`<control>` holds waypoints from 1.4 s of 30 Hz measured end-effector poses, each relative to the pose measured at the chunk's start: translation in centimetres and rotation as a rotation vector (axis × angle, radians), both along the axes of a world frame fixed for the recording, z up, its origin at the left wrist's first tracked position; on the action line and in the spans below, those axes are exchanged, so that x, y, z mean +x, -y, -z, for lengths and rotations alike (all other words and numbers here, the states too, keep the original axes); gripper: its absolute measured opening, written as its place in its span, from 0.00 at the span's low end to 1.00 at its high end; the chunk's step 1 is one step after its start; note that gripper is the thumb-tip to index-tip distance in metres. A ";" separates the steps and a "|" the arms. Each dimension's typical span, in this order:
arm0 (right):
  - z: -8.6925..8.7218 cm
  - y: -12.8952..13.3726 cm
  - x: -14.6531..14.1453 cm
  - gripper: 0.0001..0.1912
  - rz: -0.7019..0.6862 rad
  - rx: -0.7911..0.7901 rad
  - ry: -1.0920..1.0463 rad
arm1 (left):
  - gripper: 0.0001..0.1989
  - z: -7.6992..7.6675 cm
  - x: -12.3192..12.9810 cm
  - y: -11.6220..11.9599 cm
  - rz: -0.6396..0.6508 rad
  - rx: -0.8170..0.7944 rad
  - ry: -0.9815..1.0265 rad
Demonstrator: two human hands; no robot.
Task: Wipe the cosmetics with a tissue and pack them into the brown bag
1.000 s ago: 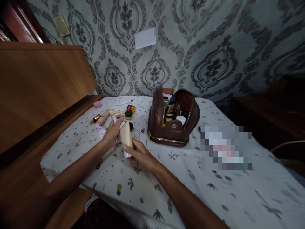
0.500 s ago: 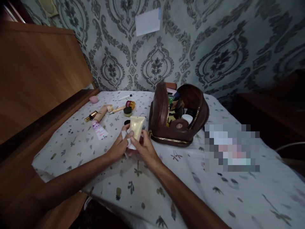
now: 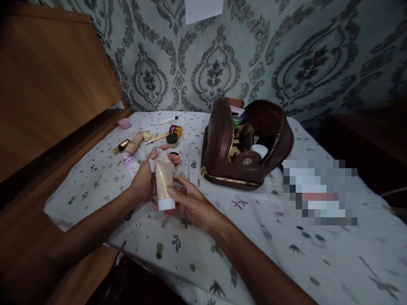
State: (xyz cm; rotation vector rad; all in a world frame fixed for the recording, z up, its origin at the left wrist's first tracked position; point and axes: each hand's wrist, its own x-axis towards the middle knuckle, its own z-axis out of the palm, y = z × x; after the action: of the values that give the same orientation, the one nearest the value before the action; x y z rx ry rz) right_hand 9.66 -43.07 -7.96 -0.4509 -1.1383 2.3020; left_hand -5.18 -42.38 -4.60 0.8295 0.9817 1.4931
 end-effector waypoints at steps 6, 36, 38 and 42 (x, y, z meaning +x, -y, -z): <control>-0.1 0.4 -0.2 0.31 -0.055 -0.083 -0.002 | 0.19 0.8 -0.6 -0.1 -0.157 0.065 -0.286; 0.3 -0.3 -0.3 0.22 0.440 0.361 0.200 | 0.16 0.2 -1.4 1.2 0.190 0.157 -0.839; 0.1 -0.2 -0.2 0.21 0.504 0.335 0.199 | 0.16 0.4 -1.6 1.0 0.129 0.185 -0.827; -0.2 -0.3 0.0 0.16 0.589 0.331 0.178 | 0.15 0.9 -1.8 0.4 -0.016 0.180 -0.756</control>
State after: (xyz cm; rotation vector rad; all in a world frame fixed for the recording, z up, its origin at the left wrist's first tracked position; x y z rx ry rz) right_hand 9.66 -42.74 -7.71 -0.7537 -1.2387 1.5609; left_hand -7.03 -42.74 -5.53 1.5816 1.4058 1.3016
